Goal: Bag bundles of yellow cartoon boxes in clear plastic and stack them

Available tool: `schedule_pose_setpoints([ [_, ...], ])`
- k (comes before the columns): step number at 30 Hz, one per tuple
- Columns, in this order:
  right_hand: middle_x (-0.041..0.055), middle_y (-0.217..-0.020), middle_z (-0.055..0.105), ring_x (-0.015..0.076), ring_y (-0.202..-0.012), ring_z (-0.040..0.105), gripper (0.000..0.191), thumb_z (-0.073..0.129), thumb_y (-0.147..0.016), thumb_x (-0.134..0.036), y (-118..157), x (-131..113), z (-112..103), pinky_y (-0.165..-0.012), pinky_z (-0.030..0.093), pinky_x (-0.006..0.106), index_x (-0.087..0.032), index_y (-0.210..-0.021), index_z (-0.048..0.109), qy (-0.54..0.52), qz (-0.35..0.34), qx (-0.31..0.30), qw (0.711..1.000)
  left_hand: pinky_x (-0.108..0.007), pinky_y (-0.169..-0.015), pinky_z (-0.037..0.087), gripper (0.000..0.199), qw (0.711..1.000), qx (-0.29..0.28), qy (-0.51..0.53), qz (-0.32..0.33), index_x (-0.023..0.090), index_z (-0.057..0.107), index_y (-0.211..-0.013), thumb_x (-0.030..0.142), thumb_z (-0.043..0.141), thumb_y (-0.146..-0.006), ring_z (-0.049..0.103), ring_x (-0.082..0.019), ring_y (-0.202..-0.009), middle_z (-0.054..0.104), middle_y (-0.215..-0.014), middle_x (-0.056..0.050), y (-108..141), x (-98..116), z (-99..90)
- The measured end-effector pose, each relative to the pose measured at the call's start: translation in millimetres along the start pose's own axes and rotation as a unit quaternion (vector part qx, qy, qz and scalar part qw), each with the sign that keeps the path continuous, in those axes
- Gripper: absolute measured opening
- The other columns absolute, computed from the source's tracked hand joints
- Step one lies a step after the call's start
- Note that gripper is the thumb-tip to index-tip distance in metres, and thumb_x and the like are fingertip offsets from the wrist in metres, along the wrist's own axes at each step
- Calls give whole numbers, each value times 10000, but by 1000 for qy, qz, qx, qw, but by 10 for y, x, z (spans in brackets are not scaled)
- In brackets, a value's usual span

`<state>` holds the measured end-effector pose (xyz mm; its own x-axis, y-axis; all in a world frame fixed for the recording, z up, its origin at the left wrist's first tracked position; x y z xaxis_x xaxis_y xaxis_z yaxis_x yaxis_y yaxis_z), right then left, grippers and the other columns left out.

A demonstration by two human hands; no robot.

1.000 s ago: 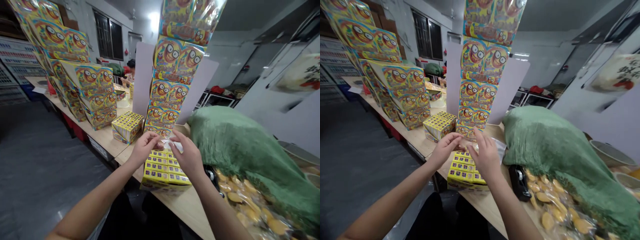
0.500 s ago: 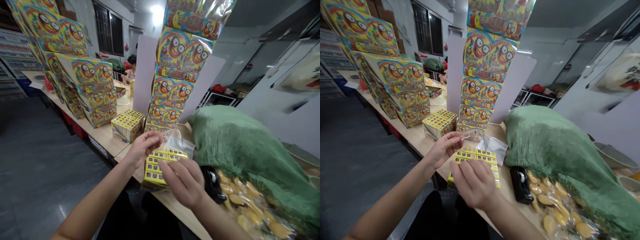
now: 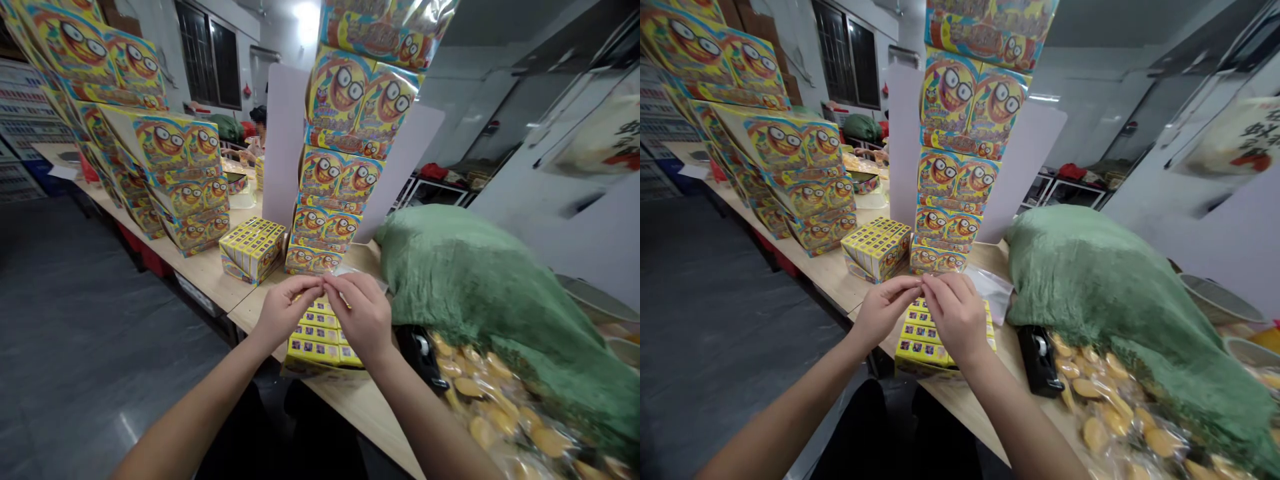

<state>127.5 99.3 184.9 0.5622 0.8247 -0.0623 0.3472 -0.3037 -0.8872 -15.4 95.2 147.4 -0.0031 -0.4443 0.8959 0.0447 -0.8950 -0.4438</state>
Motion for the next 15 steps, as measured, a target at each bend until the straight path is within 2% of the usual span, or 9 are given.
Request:
schedule_pose_setpoints([
  [3, 67, -830, 662, 181, -788, 578, 198, 564, -854, -121, 20, -21, -16, -738, 495, 321, -140, -1039, 632, 72, -53, -41, 995, -291, -851, 508, 160, 986, 12, -143, 87, 174, 705, -925, 240, 580, -851, 653, -173, -898, 718, -947, -58, 3, 52, -3],
  [6, 96, -899, 668, 212, -850, 577, 269, 571, -849, -123, 63, -25, -17, -753, 485, 340, -88, -1115, 599, 149, -92, -83, 981, -278, -836, 515, 180, 967, 8, -217, 133, 169, 686, -967, 193, 533, -875, 654, -162, -900, 714, -971, -63, 21, 107, 11],
  [10, 112, -936, 668, 220, -872, 574, 296, 547, -867, -135, 99, -18, -11, -750, 476, 338, -57, -1151, 575, 192, -110, -105, 970, -266, -815, 524, 193, 962, -27, -241, 125, 189, 677, -990, 161, 525, -874, 660, -154, -896, 714, -981, -45, 20, 158, 36],
  [15, 82, -835, 663, 196, -790, 575, 201, 534, -863, -128, 96, -9, 10, -743, 470, 318, -86, -1035, 628, 180, -94, -117, 972, -256, -783, 510, 174, 955, -39, -268, 120, 196, 669, -958, 164, 515, -884, 650, -149, -869, 704, -941, -36, 10, 191, 61],
])
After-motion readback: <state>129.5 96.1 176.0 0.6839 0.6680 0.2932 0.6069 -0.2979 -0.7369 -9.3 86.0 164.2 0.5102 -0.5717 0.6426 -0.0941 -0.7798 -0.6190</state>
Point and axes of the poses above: each hand's wrist, its own y-axis away from the middle knuckle, its own z-axis out of the palm, x = y × z, the point moved 2 cm from there along -y, towards the middle knuckle
